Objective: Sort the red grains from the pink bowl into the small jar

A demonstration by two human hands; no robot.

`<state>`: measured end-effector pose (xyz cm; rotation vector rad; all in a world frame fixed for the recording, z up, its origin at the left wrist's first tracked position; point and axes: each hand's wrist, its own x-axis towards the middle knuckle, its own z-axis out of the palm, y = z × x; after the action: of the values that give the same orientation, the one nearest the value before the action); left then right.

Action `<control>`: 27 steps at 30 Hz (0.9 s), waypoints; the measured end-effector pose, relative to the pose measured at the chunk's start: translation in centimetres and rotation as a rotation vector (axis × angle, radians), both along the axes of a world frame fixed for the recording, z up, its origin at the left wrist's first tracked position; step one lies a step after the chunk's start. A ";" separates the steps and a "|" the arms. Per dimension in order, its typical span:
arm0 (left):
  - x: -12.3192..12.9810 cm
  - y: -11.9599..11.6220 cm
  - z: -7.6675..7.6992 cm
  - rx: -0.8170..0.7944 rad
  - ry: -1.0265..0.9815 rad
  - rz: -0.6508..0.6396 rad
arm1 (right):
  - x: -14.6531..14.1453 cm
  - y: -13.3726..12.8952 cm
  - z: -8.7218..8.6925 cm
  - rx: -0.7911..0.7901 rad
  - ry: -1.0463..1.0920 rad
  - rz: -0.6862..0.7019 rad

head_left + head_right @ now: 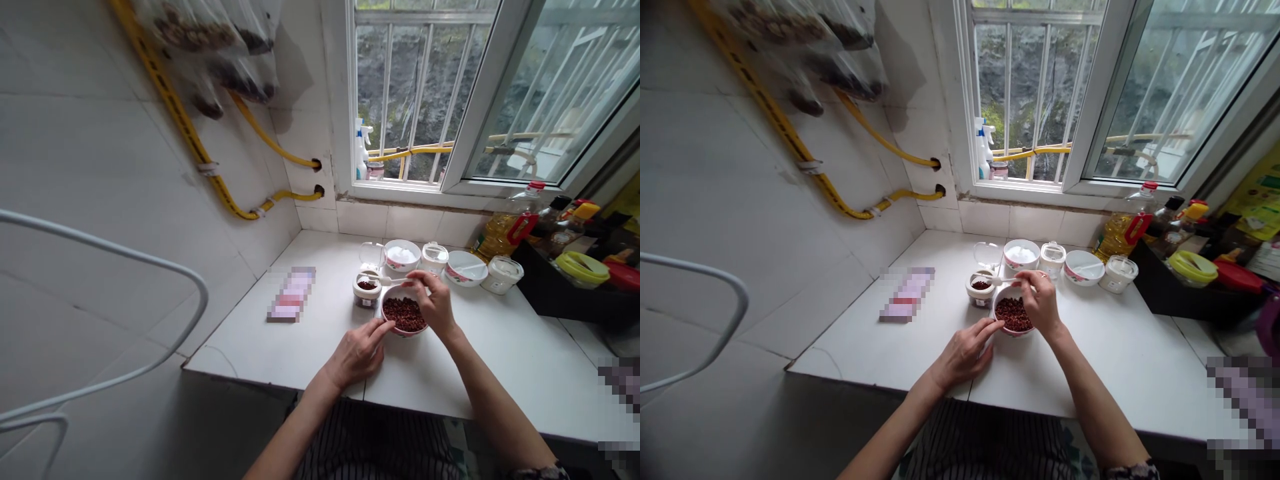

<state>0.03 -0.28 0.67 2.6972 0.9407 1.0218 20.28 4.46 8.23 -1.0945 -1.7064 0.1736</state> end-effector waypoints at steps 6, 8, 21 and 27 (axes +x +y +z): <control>0.0 0.1 -0.1 0.003 -0.009 -0.009 | 1.7 0.5 -1.3 -0.175 -0.060 -0.042; 0.0 0.1 -0.2 0.005 -0.008 -0.008 | 1.3 0.7 -1.8 -0.193 -0.095 -0.022; 0.0 0.0 -0.1 -0.008 0.007 0.004 | 1.5 0.8 -1.3 -0.444 0.275 0.068; 0.0 0.1 0.0 -0.011 0.005 -0.001 | 1.6 0.5 -1.1 -0.349 0.207 0.065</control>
<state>0.03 -0.23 0.63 2.6925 0.9423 1.0077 21.86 4.96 7.09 -1.2270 -1.5594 0.6242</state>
